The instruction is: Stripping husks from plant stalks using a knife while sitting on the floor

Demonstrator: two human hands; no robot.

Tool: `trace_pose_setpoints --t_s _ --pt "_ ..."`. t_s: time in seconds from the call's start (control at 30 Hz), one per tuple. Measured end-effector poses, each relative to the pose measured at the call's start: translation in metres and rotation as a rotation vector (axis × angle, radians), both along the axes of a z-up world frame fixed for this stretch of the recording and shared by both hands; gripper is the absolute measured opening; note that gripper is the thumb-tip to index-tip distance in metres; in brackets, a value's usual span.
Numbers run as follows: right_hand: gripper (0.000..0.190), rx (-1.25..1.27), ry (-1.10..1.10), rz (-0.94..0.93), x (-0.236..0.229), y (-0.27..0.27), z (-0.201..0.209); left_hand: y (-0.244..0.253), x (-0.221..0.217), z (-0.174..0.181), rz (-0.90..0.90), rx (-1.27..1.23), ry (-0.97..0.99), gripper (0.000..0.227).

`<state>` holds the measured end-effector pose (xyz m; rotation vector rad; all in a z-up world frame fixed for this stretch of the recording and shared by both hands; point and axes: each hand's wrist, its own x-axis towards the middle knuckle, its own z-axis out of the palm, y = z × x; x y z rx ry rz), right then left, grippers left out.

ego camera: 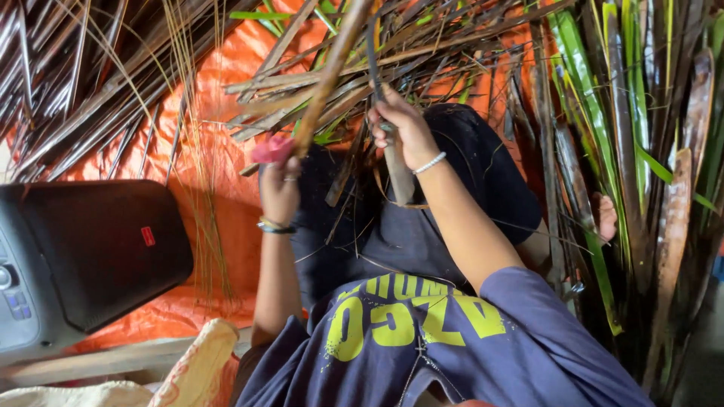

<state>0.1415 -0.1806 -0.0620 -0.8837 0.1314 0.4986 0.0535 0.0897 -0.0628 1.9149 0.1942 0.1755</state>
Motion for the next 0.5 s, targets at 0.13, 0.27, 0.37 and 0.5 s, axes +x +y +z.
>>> trace_pose_setpoints --t_s 0.13,0.27,0.37,0.5 --pt "0.061 0.098 -0.088 -0.008 -0.014 -0.024 0.021 -0.063 -0.006 -0.002 -0.026 -0.277 -0.014 0.027" --pt "0.062 0.187 -0.173 0.017 -0.043 -0.05 0.052 -0.088 -0.015 -0.035 -0.204 -0.502 0.078 0.048" --pt "0.061 0.275 -0.211 0.005 -0.068 -0.063 0.047 -0.103 -0.015 -0.018 -0.252 -0.465 0.151 0.04" --pt "0.057 0.224 -0.218 -0.033 -0.087 -0.064 0.05 -0.101 -0.01 0.003 -0.307 -0.613 0.118 0.022"
